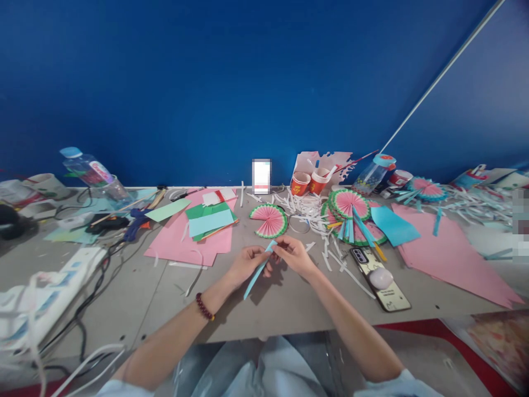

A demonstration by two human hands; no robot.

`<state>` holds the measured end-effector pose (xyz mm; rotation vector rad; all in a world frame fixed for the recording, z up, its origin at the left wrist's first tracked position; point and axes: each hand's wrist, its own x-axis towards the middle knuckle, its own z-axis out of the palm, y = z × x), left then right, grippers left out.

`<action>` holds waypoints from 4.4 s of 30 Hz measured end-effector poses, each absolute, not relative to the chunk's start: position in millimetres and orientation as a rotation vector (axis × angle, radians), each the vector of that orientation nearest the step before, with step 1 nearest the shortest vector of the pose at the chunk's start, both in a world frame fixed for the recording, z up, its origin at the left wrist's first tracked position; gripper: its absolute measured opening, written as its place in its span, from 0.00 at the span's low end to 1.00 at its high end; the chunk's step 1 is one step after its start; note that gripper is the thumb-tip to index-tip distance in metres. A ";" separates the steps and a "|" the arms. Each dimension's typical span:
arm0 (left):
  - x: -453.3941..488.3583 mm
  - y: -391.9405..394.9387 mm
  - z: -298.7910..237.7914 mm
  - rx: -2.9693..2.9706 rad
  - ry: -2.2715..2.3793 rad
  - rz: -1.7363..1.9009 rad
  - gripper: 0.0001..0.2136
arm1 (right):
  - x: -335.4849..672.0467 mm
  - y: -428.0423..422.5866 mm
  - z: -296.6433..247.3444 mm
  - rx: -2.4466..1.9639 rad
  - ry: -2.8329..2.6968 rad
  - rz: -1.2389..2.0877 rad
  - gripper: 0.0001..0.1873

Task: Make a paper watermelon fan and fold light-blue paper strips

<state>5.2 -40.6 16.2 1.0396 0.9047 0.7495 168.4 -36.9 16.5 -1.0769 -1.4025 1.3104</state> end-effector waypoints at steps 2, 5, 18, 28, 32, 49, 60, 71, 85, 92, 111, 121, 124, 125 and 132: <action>5.5 -40.6 15.5 1.054 0.911 0.758 0.19 | 168.4 -37.5 18.3 -1.083 -1.412 1.310 0.15; 6.3 -40.5 14.1 1.070 0.930 0.765 0.19 | 168.5 -38.1 19.1 -1.092 -1.426 1.329 0.15; 8.4 -42.4 15.3 1.102 0.916 0.741 0.20 | 169.8 -32.4 9.5 -1.092 -1.417 1.387 0.20; 9.4 -41.0 14.4 1.050 0.876 0.721 0.20 | 170.1 -32.9 14.9 -1.117 -1.367 1.343 0.18; 10.9 -42.4 16.8 1.036 0.898 0.702 0.21 | 171.5 -31.4 11.8 -1.111 -1.292 1.432 0.17; 7.1 -40.4 17.8 0.994 0.951 0.734 0.18 | 169.7 -28.3 -2.4 -1.123 -1.451 1.295 0.21; 7.6 -39.7 9.3 1.090 0.982 0.734 0.21 | 169.8 -31.0 8.0 -1.160 -1.432 1.380 0.15; 8.6 -40.7 10.9 1.089 0.968 0.735 0.20 | 170.4 -32.1 12.2 -1.170 -1.569 1.147 0.16; 3.6 -39.7 17.5 0.972 0.770 0.589 0.20 | 174.3 -27.3 6.0 -1.210 -1.335 1.140 0.16; 1.5 -39.0 23.8 0.906 0.722 0.548 0.19 | 175.3 -27.4 3.5 -1.265 -1.351 1.069 0.19; 1.4 -36.9 16.5 0.863 0.805 0.608 0.14 | 171.1 -30.7 5.4 -1.212 -1.307 1.414 0.19; 5.7 -37.7 9.1 0.878 0.809 0.625 0.19 | 168.6 -28.8 0.8 -1.287 -1.308 1.151 0.17; 4.9 -37.6 12.3 0.891 0.811 0.622 0.19 | 169.4 -28.1 2.3 -1.322 -1.297 1.094 0.19; 4.5 -37.4 12.9 0.895 0.806 0.620 0.19 | 169.5 -27.8 2.6 -1.327 -1.287 1.086 0.19; 1.9 -35.9 10.7 0.901 0.787 0.579 0.20 | 170.9 -26.9 3.6 -1.377 -1.178 1.091 0.23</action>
